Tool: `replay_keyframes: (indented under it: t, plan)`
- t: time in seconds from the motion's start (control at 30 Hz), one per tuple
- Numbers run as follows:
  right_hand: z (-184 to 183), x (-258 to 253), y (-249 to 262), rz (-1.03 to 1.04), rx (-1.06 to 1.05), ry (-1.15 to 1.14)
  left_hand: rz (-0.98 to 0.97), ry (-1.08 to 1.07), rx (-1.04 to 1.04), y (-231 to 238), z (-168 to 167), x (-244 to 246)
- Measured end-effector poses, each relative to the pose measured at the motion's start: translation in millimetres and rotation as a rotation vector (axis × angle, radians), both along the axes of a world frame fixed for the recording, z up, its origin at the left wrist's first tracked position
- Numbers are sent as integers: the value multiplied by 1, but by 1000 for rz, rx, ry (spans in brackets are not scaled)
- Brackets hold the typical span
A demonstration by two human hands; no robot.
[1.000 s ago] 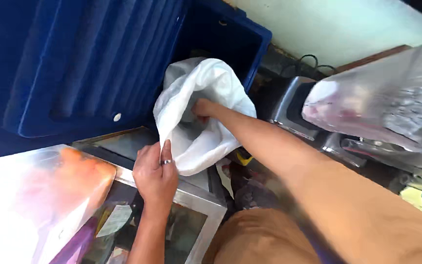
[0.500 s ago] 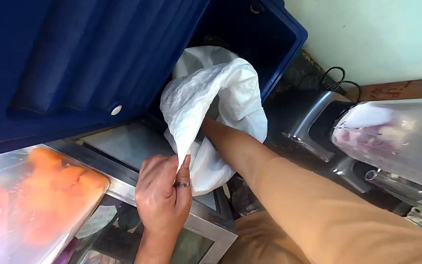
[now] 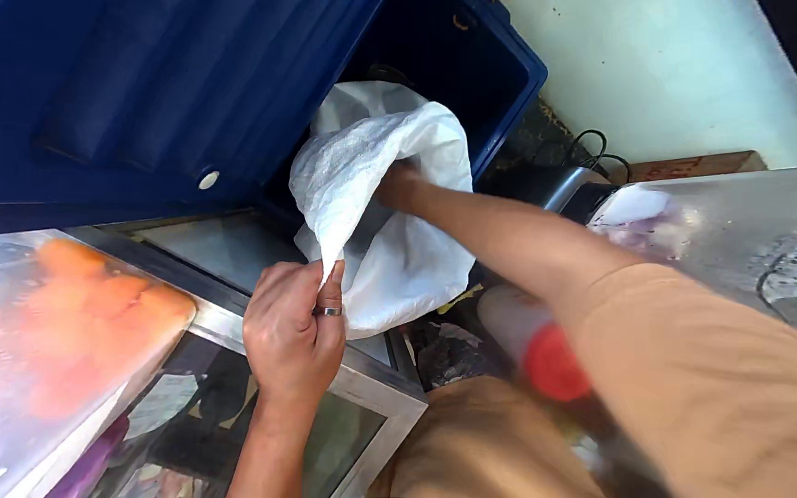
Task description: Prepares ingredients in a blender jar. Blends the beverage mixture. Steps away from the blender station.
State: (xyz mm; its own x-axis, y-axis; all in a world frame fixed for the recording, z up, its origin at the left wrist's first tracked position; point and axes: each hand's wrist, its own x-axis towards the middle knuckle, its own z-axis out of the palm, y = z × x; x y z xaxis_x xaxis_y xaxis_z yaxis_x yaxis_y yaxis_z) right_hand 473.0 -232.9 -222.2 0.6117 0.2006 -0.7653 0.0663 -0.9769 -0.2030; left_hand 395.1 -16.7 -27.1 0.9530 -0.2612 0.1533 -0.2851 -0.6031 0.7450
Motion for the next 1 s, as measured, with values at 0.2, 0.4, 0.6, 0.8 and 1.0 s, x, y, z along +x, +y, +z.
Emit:
replay_keyframes:
  t: [0.2, 0.4, 0.6, 0.8, 1.0]
  plan:
    - [-27, -2, 8, 14, 274, -32, -7, 20, -14, 3, 0, -1]
    - [-81, -26, 20, -82, 455, -87, -5, 4, -3, 1, 1, 0]
    - [-95, -10, 16, -175, 424, -287, -10, 14, 11, 0, 2, 1]
    - [-96, -12, 22, -254, 374, -124, -10, 12, 7, 0, 1, 3]
    - [-124, -19, 36, -121, 558, 129, -23, 3, -3, -4, 2, 3]
